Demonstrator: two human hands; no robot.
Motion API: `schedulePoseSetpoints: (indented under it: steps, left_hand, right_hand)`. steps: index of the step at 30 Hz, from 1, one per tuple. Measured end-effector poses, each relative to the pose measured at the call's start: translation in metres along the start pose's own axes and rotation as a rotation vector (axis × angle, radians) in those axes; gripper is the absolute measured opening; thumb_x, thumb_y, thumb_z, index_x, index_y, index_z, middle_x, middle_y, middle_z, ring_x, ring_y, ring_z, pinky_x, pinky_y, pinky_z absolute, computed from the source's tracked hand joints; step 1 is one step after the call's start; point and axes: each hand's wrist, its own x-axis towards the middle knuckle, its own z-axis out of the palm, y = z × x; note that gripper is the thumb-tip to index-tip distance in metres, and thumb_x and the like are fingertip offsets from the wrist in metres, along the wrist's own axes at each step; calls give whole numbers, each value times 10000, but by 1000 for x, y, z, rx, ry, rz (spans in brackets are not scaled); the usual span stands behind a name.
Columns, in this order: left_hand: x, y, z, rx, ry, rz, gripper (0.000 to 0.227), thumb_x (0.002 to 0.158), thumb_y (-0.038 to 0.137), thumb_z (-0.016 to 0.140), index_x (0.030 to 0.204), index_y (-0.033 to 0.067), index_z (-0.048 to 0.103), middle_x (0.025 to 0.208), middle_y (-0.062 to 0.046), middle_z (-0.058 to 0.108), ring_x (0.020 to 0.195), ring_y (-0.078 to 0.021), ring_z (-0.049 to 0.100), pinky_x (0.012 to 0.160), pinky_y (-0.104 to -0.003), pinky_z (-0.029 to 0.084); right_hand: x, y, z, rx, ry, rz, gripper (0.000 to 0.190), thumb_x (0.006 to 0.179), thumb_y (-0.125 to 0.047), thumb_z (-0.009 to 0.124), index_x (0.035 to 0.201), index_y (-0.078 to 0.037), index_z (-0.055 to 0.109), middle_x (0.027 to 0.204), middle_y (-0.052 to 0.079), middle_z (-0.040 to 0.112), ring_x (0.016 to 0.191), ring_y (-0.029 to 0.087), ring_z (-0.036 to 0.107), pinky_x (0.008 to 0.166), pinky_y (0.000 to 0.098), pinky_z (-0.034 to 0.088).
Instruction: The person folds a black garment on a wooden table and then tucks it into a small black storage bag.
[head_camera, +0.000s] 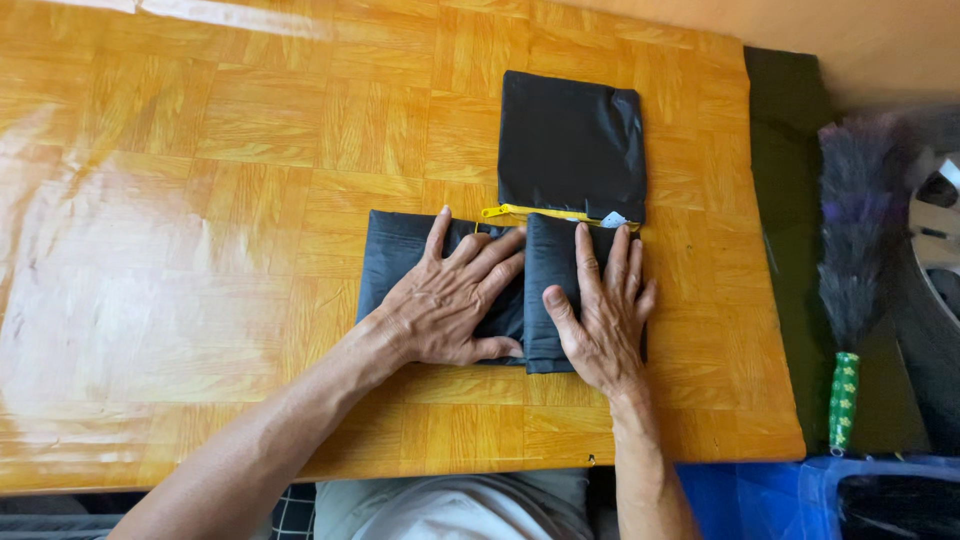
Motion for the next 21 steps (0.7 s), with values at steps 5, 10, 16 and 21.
schedulePoseSetpoints:
  steps: [5, 10, 16, 21]
  left_hand:
    - [2, 1, -2, 15, -46, -29, 1052, 779, 780, 570, 1557, 113, 333, 1674, -130, 173, 1321, -310, 413, 1149, -739, 122]
    - [3, 1, -1, 35, -69, -26, 963, 787, 732, 564, 1538, 153, 397, 1675, -133, 169, 1318, -327, 388, 1124, -741, 142]
    - [3, 2, -3, -10, -78, -18, 971, 789, 679, 554, 1573, 143, 349, 1645, -97, 274, 1303, -331, 376, 1119, -750, 103]
    - [1, 1, 1, -43, -58, -8, 955, 805, 665, 581, 1549, 117, 342, 1648, -58, 291, 1310, -321, 356, 1121, -763, 72]
  right_hand:
    - [1, 2, 3, -31, 3, 8, 786, 989, -603, 385, 1655, -267, 134, 1670, 273, -27, 1530, 483, -66, 1114, 751, -18]
    - [2, 2, 4, -52, 13, 13, 783, 986, -609, 389, 1653, -277, 147, 1671, 269, -34, 1528, 486, -69, 1110, 757, -19]
    - [1, 1, 3, -27, -2, 6, 786, 987, -614, 383, 1653, -274, 140, 1667, 271, -33, 1525, 486, -81, 1109, 755, -28]
    - [1, 4, 4, -7, 6, -12, 786, 985, -607, 400, 1653, -278, 148, 1671, 269, -27, 1525, 489, -74, 1103, 765, -36]
